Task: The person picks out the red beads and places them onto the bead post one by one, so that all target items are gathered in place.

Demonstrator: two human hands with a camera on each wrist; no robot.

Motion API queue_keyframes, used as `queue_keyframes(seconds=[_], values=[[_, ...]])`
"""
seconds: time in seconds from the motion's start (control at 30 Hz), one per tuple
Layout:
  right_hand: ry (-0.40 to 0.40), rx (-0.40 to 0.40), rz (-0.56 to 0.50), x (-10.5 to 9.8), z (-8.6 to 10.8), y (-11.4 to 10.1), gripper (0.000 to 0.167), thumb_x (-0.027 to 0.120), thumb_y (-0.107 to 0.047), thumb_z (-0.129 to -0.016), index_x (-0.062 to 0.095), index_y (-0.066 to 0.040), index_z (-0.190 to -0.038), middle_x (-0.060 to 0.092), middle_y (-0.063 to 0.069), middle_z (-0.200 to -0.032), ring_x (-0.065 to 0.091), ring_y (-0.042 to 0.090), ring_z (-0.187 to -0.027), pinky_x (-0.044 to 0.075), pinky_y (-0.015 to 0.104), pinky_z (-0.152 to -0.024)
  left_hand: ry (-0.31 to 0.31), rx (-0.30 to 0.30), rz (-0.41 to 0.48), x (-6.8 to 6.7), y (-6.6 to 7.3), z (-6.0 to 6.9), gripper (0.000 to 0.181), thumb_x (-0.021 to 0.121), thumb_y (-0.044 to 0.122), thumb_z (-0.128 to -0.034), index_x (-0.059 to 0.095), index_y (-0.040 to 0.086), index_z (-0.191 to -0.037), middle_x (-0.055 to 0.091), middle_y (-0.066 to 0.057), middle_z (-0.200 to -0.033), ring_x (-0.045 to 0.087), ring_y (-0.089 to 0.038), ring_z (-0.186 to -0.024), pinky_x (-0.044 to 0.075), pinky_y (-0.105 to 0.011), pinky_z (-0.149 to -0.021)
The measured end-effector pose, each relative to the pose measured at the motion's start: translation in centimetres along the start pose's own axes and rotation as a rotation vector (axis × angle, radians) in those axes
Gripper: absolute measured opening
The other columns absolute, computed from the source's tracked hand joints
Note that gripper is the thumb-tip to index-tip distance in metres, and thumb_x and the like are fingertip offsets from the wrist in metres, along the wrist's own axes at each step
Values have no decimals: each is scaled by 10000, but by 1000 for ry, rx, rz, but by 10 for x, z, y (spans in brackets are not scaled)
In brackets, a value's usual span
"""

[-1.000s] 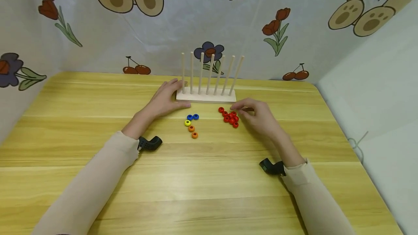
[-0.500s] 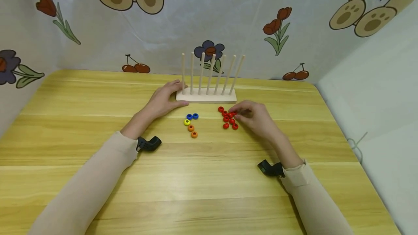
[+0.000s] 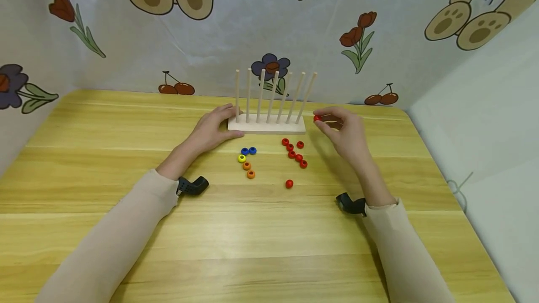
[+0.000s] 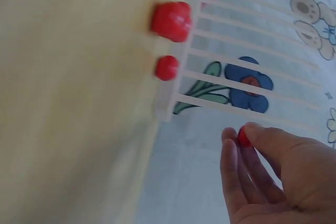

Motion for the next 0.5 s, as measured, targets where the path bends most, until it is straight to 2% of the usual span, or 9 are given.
queue_keyframes(seconds=[0.13, 0.27, 0.37, 0.5], values=[[172, -59, -79, -14, -14, -21, 237, 751, -94, -983, 779, -36, -1211, 769, 166, -1173, 749, 143, -1031, 596, 189, -896, -2, 1, -4, 0, 0, 0, 647, 803, 437, -938, 600, 203, -1505, 352, -149, -1704, 289, -436, -1579, 204, -682, -1264], [321, -126, -132, -23, -26, -42, 225, 774, -96, -961, 802, -47, -1179, 784, 161, -1135, 753, 70, -983, 603, 196, -885, 1, 2, -10, 0, 0, 0, 640, 801, 434, -940, 603, 203, -1503, 357, -147, -1702, 290, -420, -1583, 204, -682, -1263], [351, -141, -158, -22, -33, -52, 230, 769, -102, -963, 804, -58, -1186, 782, 139, -1143, 748, 85, -1004, 602, 224, -919, -2, -2, -11, 0, 1, 0, 637, 799, 433, -943, 602, 201, -1503, 346, -143, -1708, 273, -413, -1592, 190, -684, -1266], [350, -183, -112, -15, -39, -65, 234, 743, -61, -972, 792, -24, -1198, 775, 154, -1150, 735, 172, -1049, 599, 254, -957, -5, -11, -7, 0, 1, 1, 645, 792, 434, -948, 590, 201, -1514, 332, -138, -1715, 259, -419, -1596, 178, -681, -1272]])
Point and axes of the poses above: each hand's wrist, its own z-axis away from the middle knuckle, its own x-axis out of the palm, y = z × x, the point moved 6 cm from there along -z, towards the middle knuckle
